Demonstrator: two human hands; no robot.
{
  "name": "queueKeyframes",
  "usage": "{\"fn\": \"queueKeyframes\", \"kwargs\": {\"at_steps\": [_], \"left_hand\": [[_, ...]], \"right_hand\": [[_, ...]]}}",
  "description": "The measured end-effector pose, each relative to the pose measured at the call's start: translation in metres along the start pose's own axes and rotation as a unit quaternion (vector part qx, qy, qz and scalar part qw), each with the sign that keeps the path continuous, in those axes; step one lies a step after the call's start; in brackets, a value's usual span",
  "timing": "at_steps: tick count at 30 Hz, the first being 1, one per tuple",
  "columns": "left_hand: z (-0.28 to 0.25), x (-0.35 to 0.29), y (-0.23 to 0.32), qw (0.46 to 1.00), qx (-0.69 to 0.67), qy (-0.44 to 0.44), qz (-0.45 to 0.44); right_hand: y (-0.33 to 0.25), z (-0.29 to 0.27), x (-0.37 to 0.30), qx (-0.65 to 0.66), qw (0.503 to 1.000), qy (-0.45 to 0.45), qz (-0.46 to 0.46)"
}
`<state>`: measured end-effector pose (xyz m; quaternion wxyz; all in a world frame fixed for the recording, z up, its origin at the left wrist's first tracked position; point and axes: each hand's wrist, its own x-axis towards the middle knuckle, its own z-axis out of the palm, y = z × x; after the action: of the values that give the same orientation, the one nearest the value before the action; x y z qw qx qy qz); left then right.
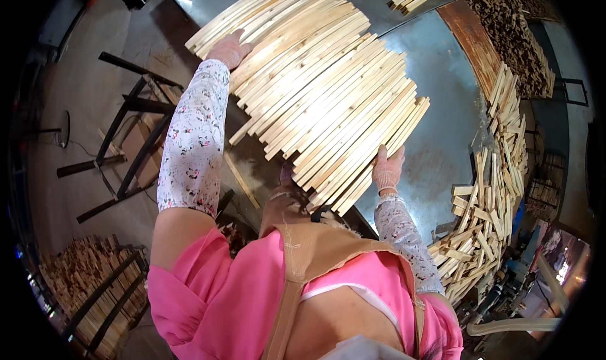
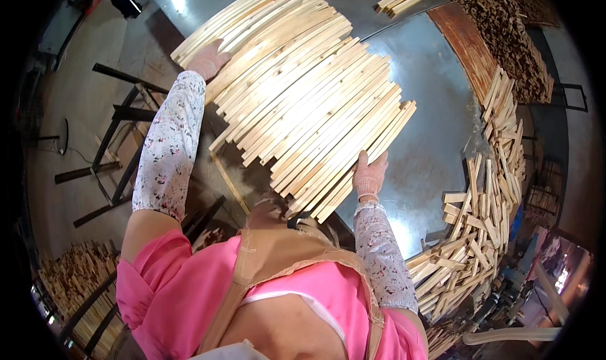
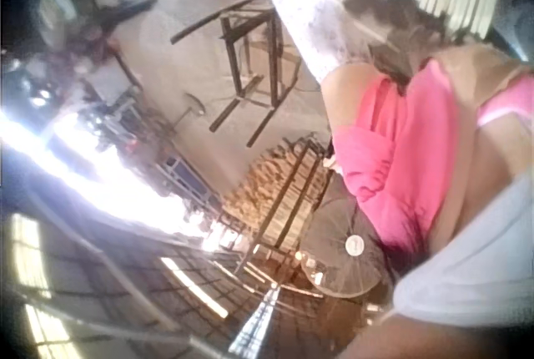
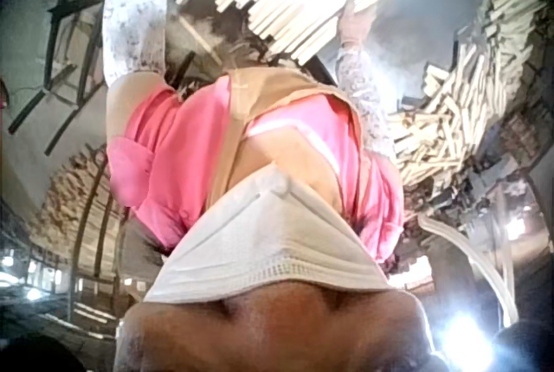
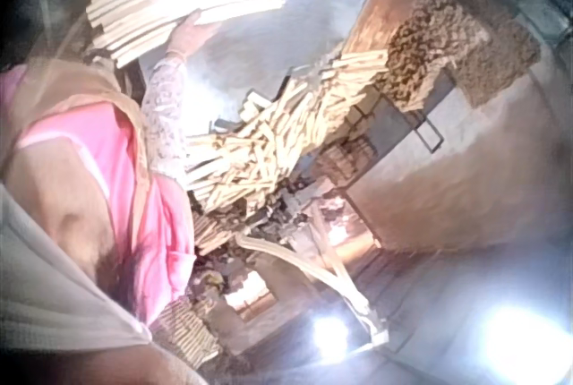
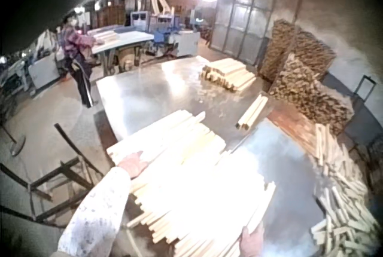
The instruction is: The person sorts wooden slats on a metal table, picking them up from a disorganized pile and arranging them into neat stacks. The person handles the wood by hand, repeatedly moving pieces from the right side of the table to the left side to create organized piles.
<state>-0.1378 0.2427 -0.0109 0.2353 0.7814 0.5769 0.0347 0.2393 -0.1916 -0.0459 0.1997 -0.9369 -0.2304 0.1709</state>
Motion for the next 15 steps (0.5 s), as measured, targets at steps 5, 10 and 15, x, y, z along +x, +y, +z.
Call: {"fn": "queueKeyframes", "kwargs": {"at_steps": [5,10,15], "left_hand": [[-0.032,-0.002,0.009,0.998,-0.065,0.012,-0.009],[-0.053,-0.048,0.051,0.965,-0.245,-0.083,0.032],[0.025,-0.066,0.057,0.985,0.166,0.038,0.018]], "right_hand": [[0.004,0.003,0.001,0.014,1.000,0.013,-0.025],[0.013,0.007,-0.001,0.009,1.000,0.018,-0.001],[-0.004,-0.003,-0.004,0.022,1.000,-0.003,-0.011]]}}
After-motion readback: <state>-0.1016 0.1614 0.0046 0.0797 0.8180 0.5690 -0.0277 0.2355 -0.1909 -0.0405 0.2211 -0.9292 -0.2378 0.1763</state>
